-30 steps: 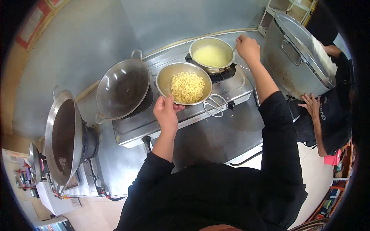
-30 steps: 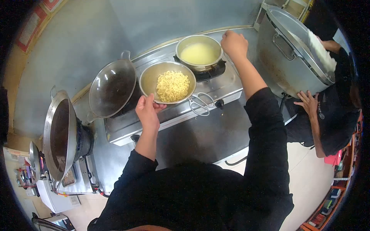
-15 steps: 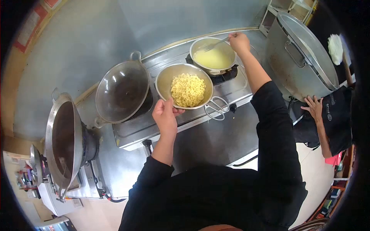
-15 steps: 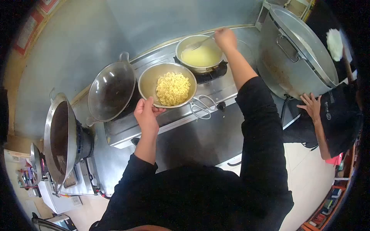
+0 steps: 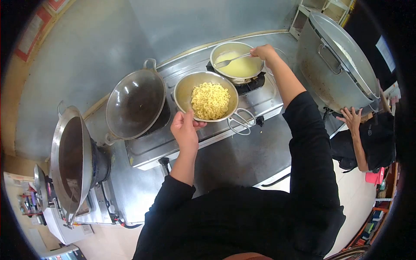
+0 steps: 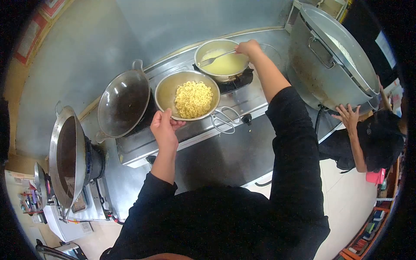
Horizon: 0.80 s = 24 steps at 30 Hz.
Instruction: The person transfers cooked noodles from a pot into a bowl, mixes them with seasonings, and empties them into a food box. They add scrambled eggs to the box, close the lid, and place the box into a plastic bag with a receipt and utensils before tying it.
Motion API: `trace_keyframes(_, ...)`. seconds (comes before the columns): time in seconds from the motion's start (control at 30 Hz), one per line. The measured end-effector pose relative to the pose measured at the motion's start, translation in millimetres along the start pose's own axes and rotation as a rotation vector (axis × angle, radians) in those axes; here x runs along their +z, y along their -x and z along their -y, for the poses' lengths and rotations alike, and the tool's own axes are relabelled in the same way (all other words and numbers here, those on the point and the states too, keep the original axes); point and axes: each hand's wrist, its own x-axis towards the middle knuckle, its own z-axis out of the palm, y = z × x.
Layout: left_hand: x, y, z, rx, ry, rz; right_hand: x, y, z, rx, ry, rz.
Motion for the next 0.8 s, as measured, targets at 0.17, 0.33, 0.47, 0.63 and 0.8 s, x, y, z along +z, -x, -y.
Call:
trace_keyframes(0.17,3.5,-0.6,-0.6,-0.019,0.025,-0.011,-27.0,61.3,24.9,0.066,-0.115,0.076)
trace_keyframes(0.33,3.4,-1.4,0.9,-0.028,0.027,-0.002,-29.8,93.6,26.6,-0.204,-0.078,0.118)
trace_keyframes(0.47,4.4,-1.2,1.3,-0.03,0.012,-0.014,-36.4,121.9,45.0,-0.512,0.126,-0.022)
trace_keyframes(0.63,5.3,1.3,0.9,-0.015,-0.006,-0.015,-53.2,115.0,58.1,-0.523,0.553,-0.472)
trace_keyframes(0.8,3.5,-1.1,-0.6,-0.015,-0.006,-0.008,-40.6,65.4,30.3,-0.19,0.592,-0.254)
